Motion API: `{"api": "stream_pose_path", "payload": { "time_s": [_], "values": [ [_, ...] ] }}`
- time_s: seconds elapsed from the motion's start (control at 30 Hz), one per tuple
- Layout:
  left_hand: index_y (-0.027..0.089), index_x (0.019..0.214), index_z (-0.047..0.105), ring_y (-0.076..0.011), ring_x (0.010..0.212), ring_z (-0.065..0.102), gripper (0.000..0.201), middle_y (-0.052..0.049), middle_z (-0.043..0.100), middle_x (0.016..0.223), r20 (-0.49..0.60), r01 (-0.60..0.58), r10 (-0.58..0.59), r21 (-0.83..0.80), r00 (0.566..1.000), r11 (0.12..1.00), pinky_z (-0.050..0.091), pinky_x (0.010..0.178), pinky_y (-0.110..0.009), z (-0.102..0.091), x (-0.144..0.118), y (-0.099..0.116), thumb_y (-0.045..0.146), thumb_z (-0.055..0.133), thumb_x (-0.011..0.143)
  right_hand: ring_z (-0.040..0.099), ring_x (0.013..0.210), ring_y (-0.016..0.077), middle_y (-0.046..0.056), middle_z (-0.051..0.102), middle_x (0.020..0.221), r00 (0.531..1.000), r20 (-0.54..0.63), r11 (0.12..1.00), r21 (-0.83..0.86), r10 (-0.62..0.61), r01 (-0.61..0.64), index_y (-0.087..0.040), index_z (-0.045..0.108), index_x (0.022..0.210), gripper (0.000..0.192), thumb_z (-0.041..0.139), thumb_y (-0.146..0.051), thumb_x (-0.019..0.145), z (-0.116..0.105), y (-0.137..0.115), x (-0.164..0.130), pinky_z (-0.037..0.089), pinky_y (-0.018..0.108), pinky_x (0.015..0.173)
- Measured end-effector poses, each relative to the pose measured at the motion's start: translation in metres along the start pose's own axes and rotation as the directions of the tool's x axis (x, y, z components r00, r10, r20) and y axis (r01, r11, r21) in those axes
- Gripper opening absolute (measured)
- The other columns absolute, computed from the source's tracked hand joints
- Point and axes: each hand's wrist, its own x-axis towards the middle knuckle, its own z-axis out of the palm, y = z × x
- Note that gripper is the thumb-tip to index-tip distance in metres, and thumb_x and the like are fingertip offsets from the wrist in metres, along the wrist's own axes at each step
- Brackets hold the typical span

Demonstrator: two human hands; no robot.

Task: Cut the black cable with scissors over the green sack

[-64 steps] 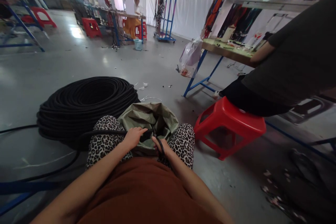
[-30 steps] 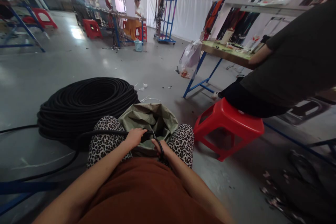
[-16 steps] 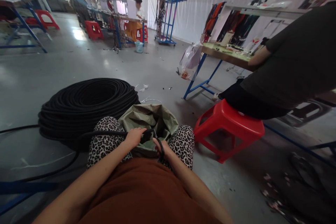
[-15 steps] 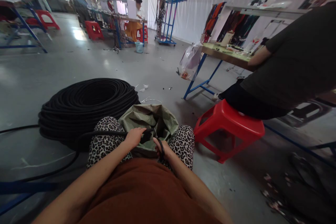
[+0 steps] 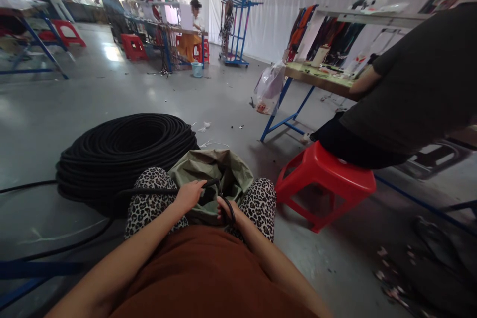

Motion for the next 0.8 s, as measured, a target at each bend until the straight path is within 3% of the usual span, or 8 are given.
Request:
{"api": "stream_pose_path", "payload": {
  "time_s": [0.4, 0.8],
  "values": [
    [0.019, 0.146, 0.064, -0.0254, 0.120, 0.073, 0.044, -0.014, 0.077, 0.132, 0.032, -0.023, 0.022, 0.027, 0.999, 0.999, 0.053, 0.104, -0.036, 0.000, -0.003, 0.007, 0.016, 0.051, 0.104, 0.061, 0.052, 0.0117, -0.002, 0.063, 0.067, 1.000, 0.018, 0.999, -0.031, -0.023, 0.023, -0.017, 0.061, 0.084, 0.039, 0.067, -0.049, 0.104, 0.001, 0.000, 0.001, 0.049, 0.021, 0.051],
    [0.021, 0.148, 0.064, -0.0239, 0.117, 0.073, 0.045, -0.013, 0.077, 0.129, 0.082, -0.035, 0.029, 0.069, 0.996, 0.997, 0.053, 0.102, -0.034, -0.004, -0.009, 0.011, 0.017, 0.049, 0.105, 0.059, 0.054, 0.0118, -0.004, 0.057, 0.061, 0.999, 0.020, 0.996, -0.070, -0.048, 0.050, -0.019, 0.057, 0.078, 0.052, 0.077, -0.065, 0.091, 0.001, 0.004, 0.008, 0.051, 0.020, 0.053]
  ]
}}
